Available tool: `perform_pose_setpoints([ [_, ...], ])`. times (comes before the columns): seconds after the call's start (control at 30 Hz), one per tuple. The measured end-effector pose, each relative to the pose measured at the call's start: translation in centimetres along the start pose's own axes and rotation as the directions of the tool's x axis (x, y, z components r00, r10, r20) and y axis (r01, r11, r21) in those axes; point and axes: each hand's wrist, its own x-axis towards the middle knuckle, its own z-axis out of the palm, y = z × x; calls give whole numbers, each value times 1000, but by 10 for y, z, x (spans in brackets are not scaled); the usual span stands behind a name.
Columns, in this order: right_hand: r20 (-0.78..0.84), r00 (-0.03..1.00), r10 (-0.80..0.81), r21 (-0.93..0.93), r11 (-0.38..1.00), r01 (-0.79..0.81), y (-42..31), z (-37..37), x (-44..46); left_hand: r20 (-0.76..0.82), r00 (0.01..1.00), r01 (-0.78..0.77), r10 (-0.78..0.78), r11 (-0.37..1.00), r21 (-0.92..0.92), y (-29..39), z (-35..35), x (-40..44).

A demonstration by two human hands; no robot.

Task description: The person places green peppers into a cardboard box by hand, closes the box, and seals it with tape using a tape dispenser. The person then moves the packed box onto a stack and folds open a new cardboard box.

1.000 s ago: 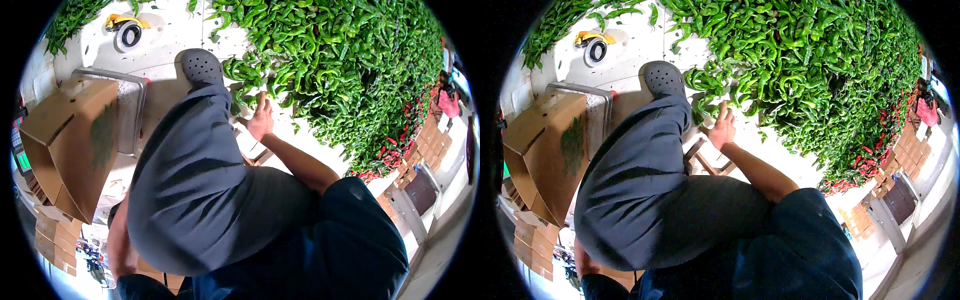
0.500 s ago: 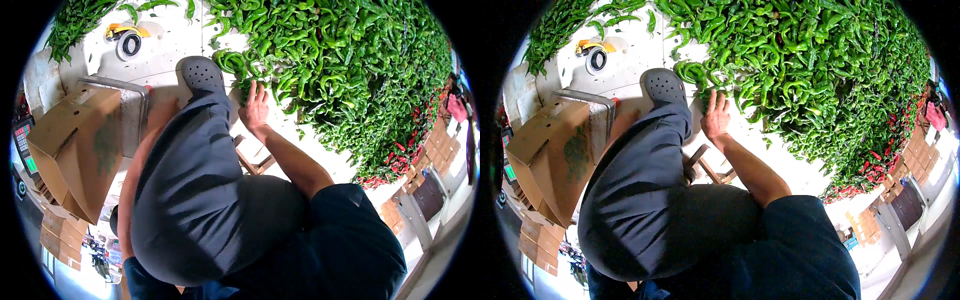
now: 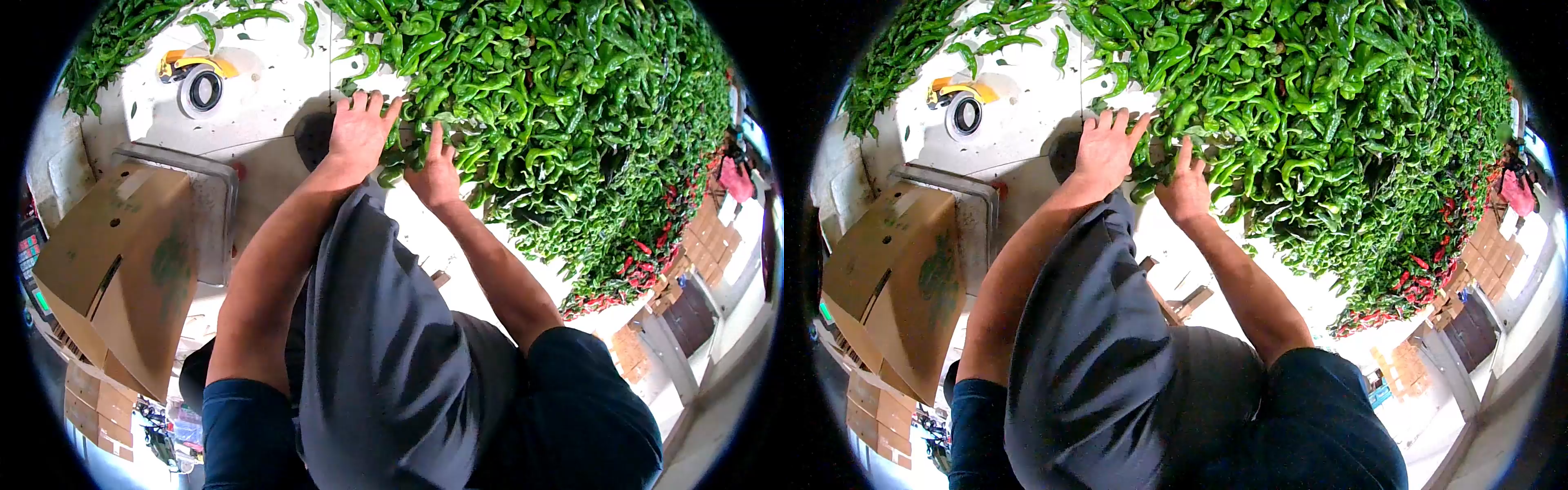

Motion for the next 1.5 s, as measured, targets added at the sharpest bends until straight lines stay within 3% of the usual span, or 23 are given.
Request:
perform_pose_setpoints([
  [0.17,-23,998,-54,-19,998,54,-5,16,-9,-134,990,34,-38,999,-25,-4,12,-13],
  [0.3,11,1000,11,-73,997,-10,-15,27,-14,-111,994,15,-17,1000,-21,2,11,-6],
  [0.43,-35,998,55,72,996,-52,-17,43,-12,-13,999,-42,43,998,55,6,5,8],
  [0.57,-63,993,96,259,963,-76,-14,44,-14,194,980,-7,30,993,-114,0,6,19],
  [0.67,-63,997,51,392,920,-22,-9,45,-9,147,985,-53,87,974,-220,-7,2,21],
  [0.73,-89,995,-32,531,844,75,3,54,-4,124,983,-88,132,947,-310,-13,4,19],
  [0.83,44,998,-51,787,617,-3,17,55,-2,127,975,-100,183,871,-481,-25,-1,16],
  [0.87,17,995,-100,812,583,44,18,54,-3,134,971,-98,197,843,-529,-29,-4,17],
  [0.97,236,967,-93,918,348,-191,11,29,-6,130,953,-118,273,731,-672,-35,2,20],
  [1.07,212,968,-136,930,332,-158,18,35,-5,256,899,4,355,579,-815,-27,-2,24],
  [1.1,210,967,-146,934,323,-154,20,36,-4,251,903,-21,348,619,-785,-22,4,21],
  [1.13,254,956,-148,949,228,-217,23,36,-2,247,904,-20,350,611,-791,-19,10,19],
  [1.27,330,931,-154,938,168,-305,29,39,-1,291,924,65,246,649,-758,-8,21,21],
  [1.37,374,919,-124,925,115,-361,27,37,-2,436,873,247,217,573,-782,0,-8,21],
  [1.4,395,912,-112,916,119,-382,27,37,-2,476,847,332,238,463,-822,0,-12,19],
  [1.5,414,902,-124,909,117,-401,28,34,0,288,949,216,131,398,-892,9,3,3],
])
